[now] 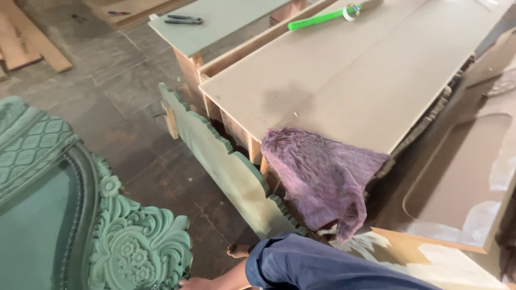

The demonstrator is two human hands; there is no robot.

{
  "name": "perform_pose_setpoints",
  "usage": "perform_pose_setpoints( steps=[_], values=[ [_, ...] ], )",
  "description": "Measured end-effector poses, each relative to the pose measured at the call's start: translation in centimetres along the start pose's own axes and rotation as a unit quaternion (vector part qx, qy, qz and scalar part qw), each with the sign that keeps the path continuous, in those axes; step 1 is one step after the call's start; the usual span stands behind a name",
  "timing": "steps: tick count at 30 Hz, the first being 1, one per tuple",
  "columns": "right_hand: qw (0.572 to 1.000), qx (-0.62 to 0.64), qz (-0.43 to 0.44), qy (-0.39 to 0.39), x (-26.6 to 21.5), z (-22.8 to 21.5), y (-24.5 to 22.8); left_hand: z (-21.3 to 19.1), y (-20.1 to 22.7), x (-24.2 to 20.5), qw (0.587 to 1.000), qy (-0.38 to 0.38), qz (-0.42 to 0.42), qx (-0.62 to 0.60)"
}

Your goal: The person cleans a large, ornate green decorative panel using a purple cloth. They repeatedly dip the cloth into a metal container of liquid and wipe the intricate carved details of the panel's surface.

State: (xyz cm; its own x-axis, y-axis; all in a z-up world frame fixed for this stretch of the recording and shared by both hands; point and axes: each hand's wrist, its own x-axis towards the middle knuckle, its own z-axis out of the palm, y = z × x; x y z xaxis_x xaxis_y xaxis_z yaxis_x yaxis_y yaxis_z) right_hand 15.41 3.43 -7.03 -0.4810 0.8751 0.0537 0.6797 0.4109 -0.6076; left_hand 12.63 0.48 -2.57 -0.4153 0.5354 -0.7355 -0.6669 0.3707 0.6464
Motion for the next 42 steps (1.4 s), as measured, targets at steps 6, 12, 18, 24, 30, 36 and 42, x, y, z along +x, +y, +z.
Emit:
perform_pose_setpoints(
  steps=[6,12,18,24,30,36,42],
  values=[
    [0.997,0.01,-0.035,-0.066,-0.7,-3.2,-1.1,-4.2,1.2,0.2,0.999,0.027,0.021,-0.024],
    [0.969,0.018,-0.112,-0.218,-3.9,-6.0,-3.5,-7.0,0.1,-3.6,0.986,0.124,0.085,-0.073],
    [0.964,-0.022,-0.209,-0.164,1.5,-11.0,0.2,-8.9,0.3,-5.6,0.964,0.212,0.162,0.018],
    [0.979,-0.13,-0.116,-0.107,0.5,-9.9,-3.2,-10.3,-0.8,-5.7,0.953,0.245,0.147,-0.1],
    [0.971,0.022,-0.113,-0.21,-4.0,-8.8,-6.1,-10.9,-0.7,-6.5,0.956,0.242,0.134,-0.097],
    [0.99,-0.021,-0.092,-0.107,-4.0,-10.2,-4.2,-11.4,-0.3,-7.0,0.952,0.224,0.138,-0.156],
    [0.997,-0.027,-0.026,-0.063,-1.0,-9.1,-4.3,-11.4,0.3,-6.7,0.957,0.231,0.14,-0.111]
  ],
)
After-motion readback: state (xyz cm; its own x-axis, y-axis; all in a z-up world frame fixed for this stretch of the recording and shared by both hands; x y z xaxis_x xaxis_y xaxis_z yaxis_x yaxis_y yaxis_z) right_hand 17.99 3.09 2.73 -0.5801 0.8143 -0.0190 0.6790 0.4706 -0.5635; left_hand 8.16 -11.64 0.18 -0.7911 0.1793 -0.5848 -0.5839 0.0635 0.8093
